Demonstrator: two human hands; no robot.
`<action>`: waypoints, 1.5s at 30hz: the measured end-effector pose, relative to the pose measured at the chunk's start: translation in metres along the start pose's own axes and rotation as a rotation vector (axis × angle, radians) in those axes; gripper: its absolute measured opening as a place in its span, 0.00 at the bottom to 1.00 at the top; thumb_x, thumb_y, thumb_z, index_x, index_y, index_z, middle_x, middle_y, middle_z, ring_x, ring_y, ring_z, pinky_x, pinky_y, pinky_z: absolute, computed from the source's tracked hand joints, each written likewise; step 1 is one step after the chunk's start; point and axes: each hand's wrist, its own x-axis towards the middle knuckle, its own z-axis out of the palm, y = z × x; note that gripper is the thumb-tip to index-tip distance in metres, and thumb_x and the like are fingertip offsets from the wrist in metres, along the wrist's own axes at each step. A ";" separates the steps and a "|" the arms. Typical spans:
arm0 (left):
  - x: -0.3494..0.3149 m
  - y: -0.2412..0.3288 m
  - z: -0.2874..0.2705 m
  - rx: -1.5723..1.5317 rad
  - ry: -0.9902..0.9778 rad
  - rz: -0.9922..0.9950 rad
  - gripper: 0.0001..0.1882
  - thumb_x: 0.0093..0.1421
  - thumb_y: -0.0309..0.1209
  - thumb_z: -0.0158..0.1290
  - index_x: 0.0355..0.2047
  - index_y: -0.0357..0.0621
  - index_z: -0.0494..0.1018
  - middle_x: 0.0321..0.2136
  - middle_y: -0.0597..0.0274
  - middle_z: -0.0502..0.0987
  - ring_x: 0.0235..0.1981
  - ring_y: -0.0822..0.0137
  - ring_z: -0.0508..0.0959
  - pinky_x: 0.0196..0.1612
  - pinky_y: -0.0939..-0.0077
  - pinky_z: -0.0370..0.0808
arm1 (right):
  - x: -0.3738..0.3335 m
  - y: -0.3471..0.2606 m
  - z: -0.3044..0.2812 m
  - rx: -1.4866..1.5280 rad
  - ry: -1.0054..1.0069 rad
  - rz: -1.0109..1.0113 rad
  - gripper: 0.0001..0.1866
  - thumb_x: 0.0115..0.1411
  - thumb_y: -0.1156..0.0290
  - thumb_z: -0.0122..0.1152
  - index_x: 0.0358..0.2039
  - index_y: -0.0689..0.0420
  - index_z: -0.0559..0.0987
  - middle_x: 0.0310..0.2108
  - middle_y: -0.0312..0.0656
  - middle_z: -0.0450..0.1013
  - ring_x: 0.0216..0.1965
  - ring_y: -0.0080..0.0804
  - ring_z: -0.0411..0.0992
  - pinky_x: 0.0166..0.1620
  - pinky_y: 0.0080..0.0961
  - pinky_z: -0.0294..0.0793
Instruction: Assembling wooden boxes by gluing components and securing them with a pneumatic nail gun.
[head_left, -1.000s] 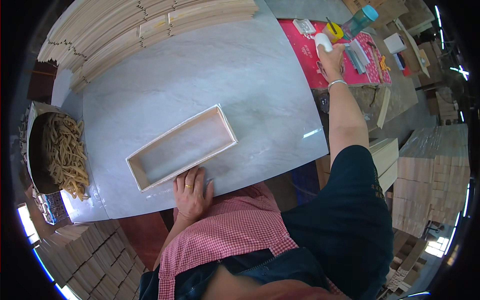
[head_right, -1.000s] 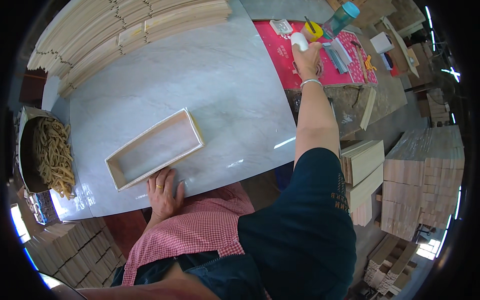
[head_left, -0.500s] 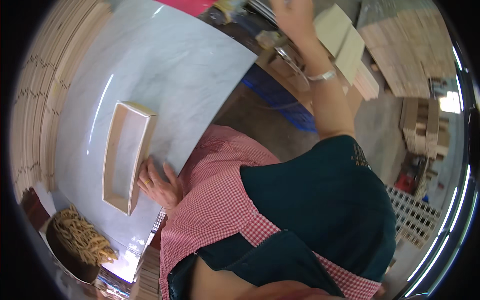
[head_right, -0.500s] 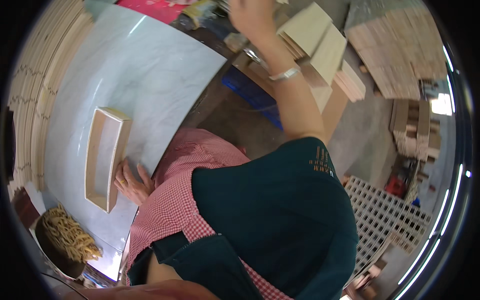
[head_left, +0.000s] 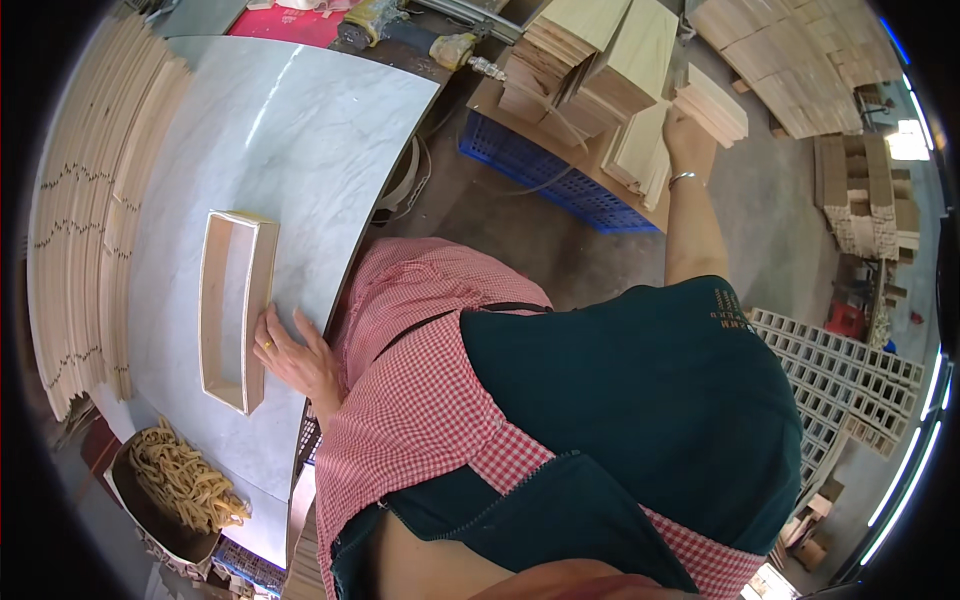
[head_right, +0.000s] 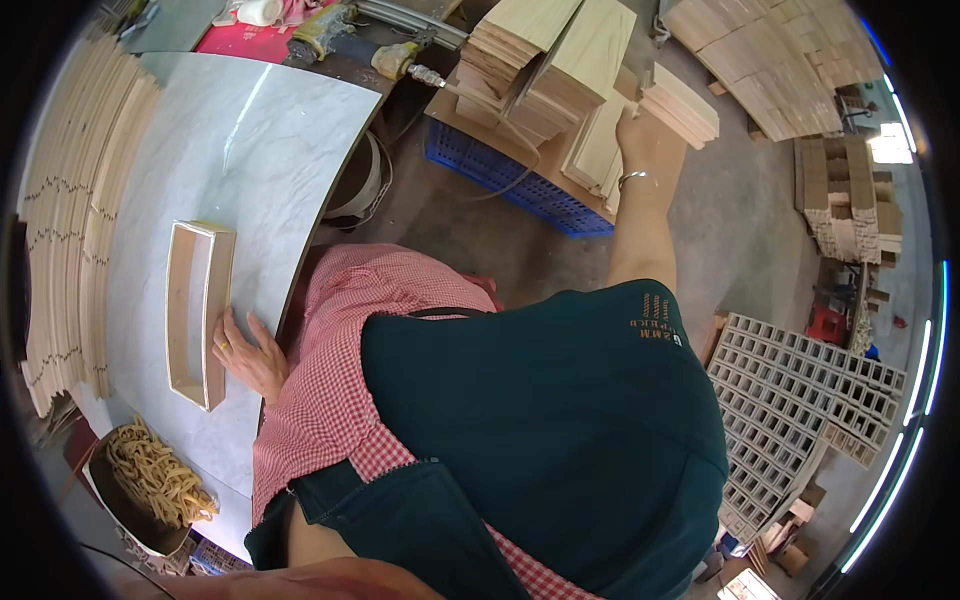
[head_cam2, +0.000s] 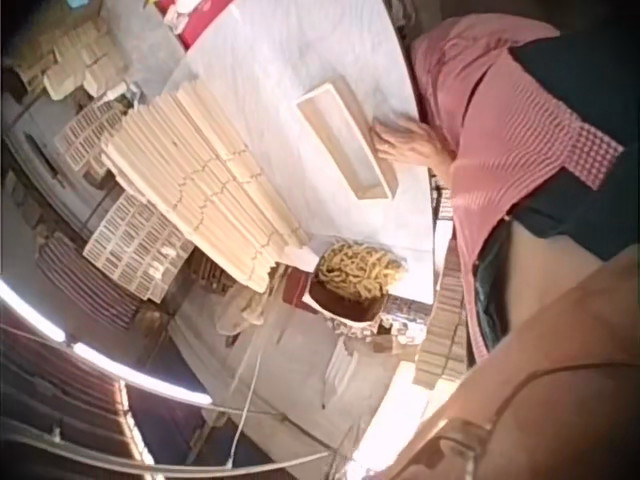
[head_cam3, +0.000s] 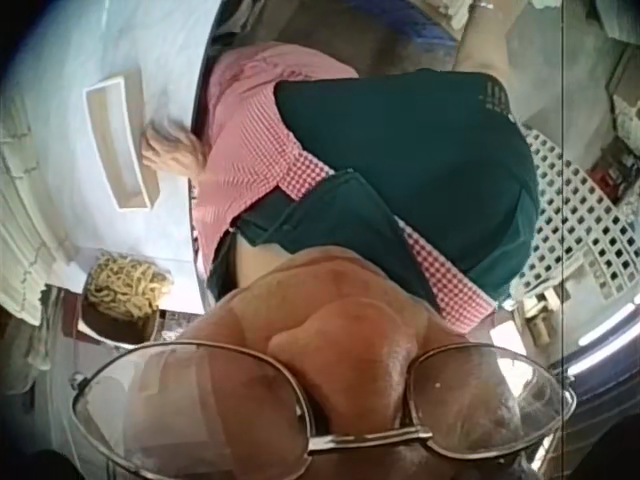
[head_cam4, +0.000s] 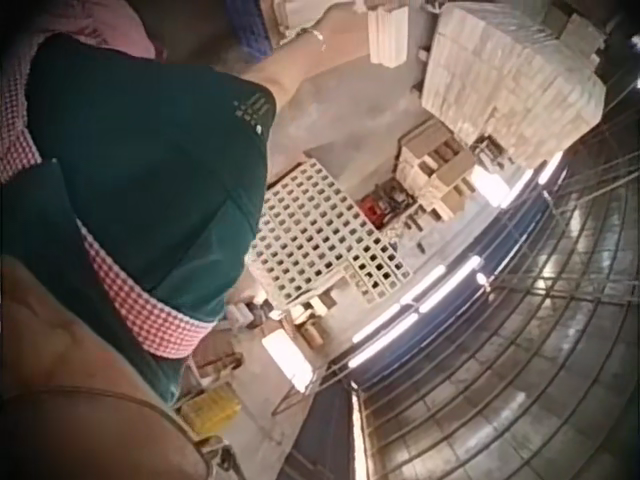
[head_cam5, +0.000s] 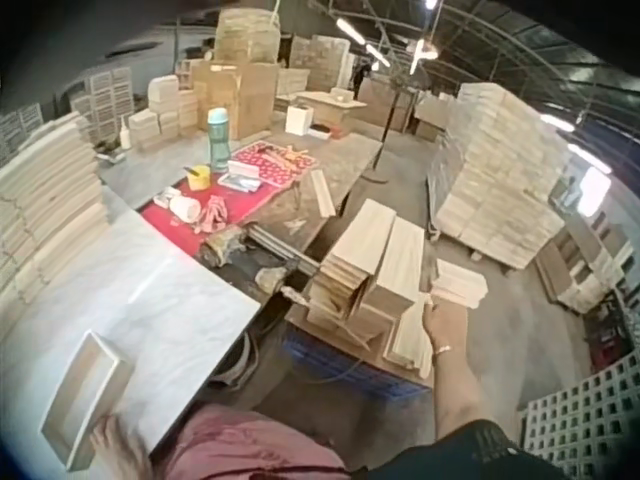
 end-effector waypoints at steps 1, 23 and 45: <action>0.002 0.001 0.003 -0.013 0.005 0.015 0.19 0.65 0.36 0.57 0.53 0.39 0.76 0.49 0.50 0.76 0.48 0.50 0.74 0.54 0.58 0.71 | 0.013 0.041 0.043 -0.085 -0.004 -0.013 0.31 0.68 0.46 0.47 0.41 0.65 0.83 0.40 0.57 0.81 0.42 0.54 0.79 0.41 0.43 0.75; -0.001 0.003 -0.002 -0.078 0.047 -0.052 0.20 0.63 0.34 0.57 0.53 0.38 0.75 0.52 0.50 0.75 0.50 0.48 0.73 0.57 0.56 0.70 | 0.019 -0.138 -0.049 -0.172 -0.199 -0.171 0.51 0.55 0.26 0.54 0.44 0.73 0.82 0.41 0.61 0.81 0.43 0.56 0.80 0.46 0.42 0.78; 0.016 0.029 -0.057 -0.955 0.062 -0.305 0.23 0.65 0.35 0.55 0.58 0.39 0.71 0.54 0.51 0.73 0.54 0.51 0.74 0.56 0.59 0.72 | -0.169 -0.310 -0.105 0.619 -0.162 -1.513 0.37 0.44 0.65 0.74 0.57 0.58 0.76 0.58 0.47 0.70 0.55 0.45 0.72 0.57 0.36 0.73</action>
